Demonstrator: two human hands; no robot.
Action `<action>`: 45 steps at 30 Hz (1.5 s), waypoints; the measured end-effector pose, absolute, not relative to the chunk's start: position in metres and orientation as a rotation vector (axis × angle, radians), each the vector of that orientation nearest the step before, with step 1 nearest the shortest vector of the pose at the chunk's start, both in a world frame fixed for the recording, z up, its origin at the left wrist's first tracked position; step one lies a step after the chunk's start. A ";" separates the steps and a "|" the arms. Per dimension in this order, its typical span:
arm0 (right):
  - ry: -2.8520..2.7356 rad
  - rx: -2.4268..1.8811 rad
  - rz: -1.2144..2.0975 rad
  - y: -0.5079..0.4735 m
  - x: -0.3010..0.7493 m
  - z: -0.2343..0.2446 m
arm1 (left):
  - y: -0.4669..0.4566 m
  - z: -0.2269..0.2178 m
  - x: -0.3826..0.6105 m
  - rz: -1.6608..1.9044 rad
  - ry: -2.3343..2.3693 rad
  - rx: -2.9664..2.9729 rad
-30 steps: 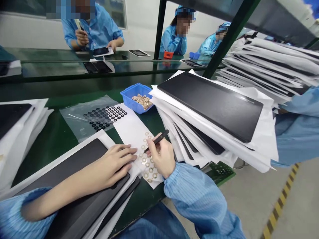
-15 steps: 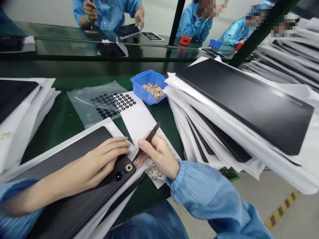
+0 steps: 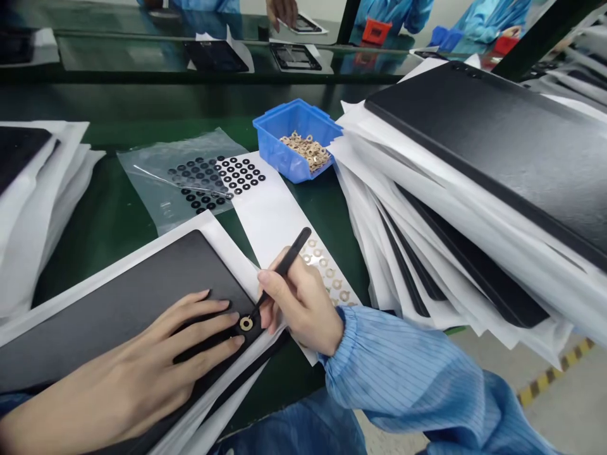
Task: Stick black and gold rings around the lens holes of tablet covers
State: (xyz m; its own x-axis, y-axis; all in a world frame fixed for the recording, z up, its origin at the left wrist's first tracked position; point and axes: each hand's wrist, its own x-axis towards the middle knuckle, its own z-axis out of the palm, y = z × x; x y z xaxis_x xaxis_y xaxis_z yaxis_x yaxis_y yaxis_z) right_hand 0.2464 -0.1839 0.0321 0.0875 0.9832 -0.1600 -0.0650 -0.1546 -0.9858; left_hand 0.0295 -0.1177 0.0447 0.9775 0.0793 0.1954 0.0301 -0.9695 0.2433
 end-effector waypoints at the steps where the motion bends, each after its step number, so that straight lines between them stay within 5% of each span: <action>1: -1.024 -1.320 1.276 -0.184 0.246 0.032 | -0.118 0.045 0.029 0.292 0.077 2.881; 17: -1.140 -1.302 1.186 -0.186 0.246 0.031 | -0.118 0.046 0.029 0.283 0.121 2.877; 33: -1.459 -1.260 0.719 -0.193 0.244 0.030 | -0.120 0.048 0.036 0.314 0.159 2.940; 45: -1.406 -1.169 0.747 -0.197 0.245 0.025 | -0.131 0.037 0.037 0.354 0.363 2.846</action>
